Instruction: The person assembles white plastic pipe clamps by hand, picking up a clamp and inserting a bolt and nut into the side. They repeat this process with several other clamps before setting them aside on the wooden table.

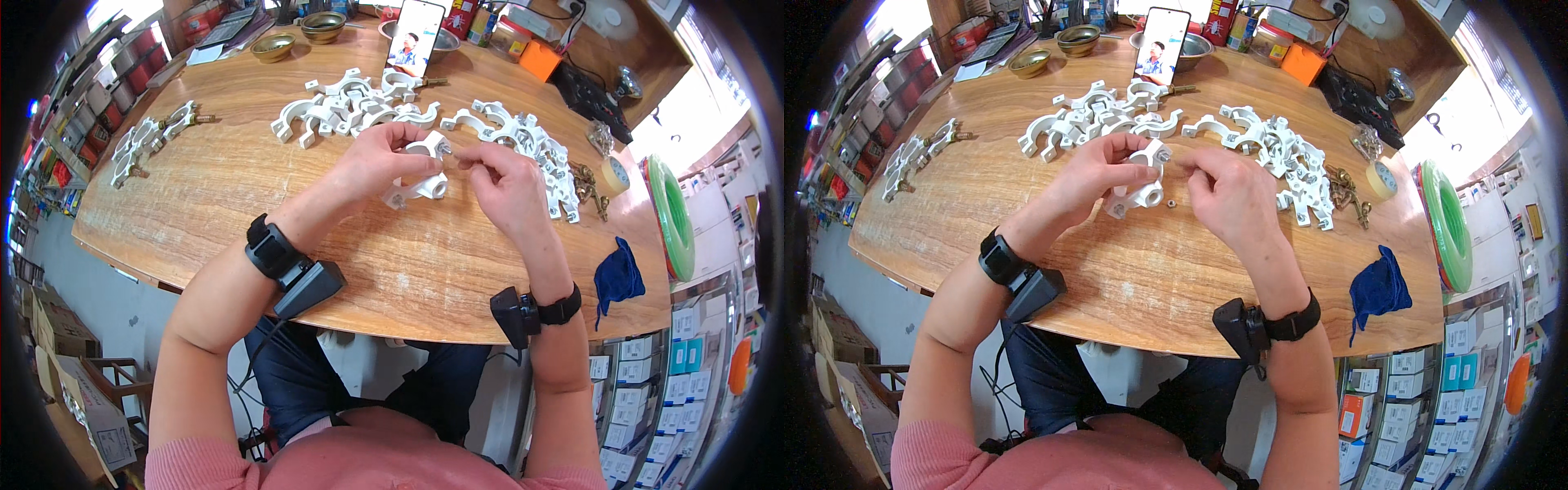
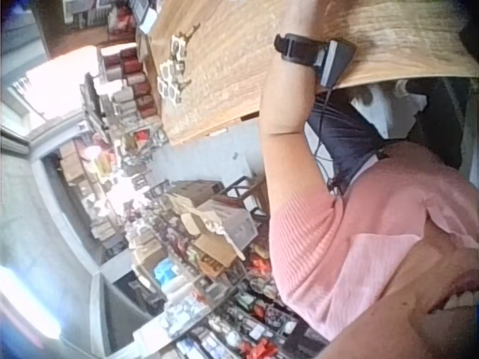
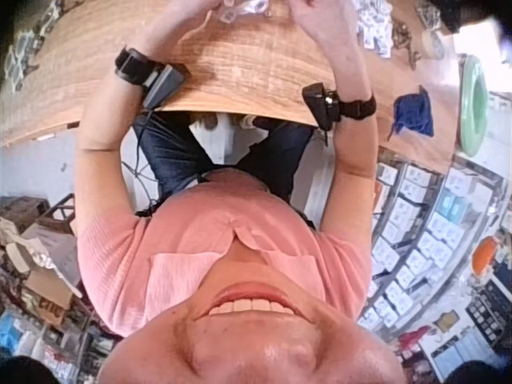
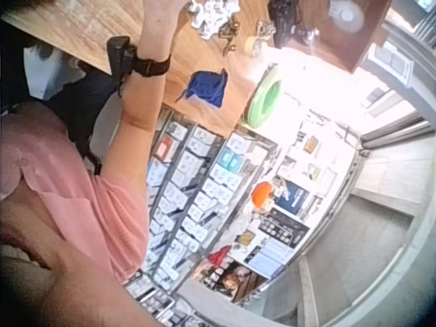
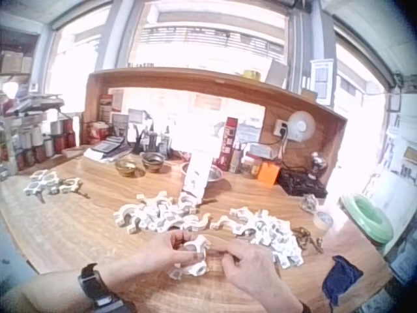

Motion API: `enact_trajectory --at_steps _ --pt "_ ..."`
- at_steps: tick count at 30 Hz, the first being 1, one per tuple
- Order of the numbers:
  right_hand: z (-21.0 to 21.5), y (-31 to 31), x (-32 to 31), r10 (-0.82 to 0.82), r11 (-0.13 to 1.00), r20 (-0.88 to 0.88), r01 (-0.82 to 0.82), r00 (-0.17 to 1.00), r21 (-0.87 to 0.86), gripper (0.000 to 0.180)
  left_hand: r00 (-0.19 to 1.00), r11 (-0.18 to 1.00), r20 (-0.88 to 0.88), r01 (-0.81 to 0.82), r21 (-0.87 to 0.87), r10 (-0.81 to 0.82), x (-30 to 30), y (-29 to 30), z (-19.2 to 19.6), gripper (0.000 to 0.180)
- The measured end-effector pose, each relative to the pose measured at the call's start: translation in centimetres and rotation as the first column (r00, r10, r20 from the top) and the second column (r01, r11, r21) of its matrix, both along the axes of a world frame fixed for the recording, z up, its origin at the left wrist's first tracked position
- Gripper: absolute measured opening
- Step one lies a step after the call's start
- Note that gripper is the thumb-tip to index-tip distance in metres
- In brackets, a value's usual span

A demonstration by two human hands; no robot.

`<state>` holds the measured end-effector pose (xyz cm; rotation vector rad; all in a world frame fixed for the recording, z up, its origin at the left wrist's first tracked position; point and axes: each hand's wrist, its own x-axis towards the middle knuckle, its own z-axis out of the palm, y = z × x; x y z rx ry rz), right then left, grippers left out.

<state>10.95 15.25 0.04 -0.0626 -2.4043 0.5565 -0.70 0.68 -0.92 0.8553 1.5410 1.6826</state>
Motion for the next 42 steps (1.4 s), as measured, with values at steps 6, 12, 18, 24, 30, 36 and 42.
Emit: enact_trajectory --at_steps 6,12,18,24,30,36,42 --pt "0.3 -0.6 0.2 -0.063 0.997 0.075 0.059 0.995 0.059 0.022 1.0 1.0 0.008 0.013 0.011 -0.013 -0.2 -0.2 0.0 0.035" --pt "0.2 -1.2 -0.1 0.013 0.996 0.007 -0.012 1.0 -0.088 0.021 1.0 1.0 0.021 -0.008 0.02 0.007 -0.1 -0.3 -0.2 0.033" --pt "0.2 -1.4 -0.4 0.079 0.992 -0.07 -0.085 0.994 -0.088 0.018 1.0 1.0 -0.008 0.009 -0.017 -0.009 -0.2 -0.2 -0.1 0.034" --pt "0.1 -1.1 -0.3 0.084 0.992 -0.02 -0.086 0.996 -0.088 0.02 0.99 0.996 0.107 0.092 -0.023 -0.089 -0.6 -0.3 -0.3 0.034" --pt "0.7 -1.4 -0.2 0.092 0.996 -0.016 -0.092 0.996 -0.003 0.015 0.997 0.998 0.056 0.05 0.043 -0.052 -0.2 -0.1 -0.4 0.034" --pt "1.0 -0.9 0.1 0.043 0.998 0.002 -0.043 0.999 -0.039 0.013 0.966 0.986 0.211 0.132 0.101 -0.151 0.1 -0.1 -0.2 0.034" --pt "0.4 -0.7 -0.4 0.101 0.932 -0.108 -0.132 0.989 -0.338 0.014 0.974 0.965 0.203 0.043 0.26 -0.098 0.3 -0.1 -0.3 0.026"
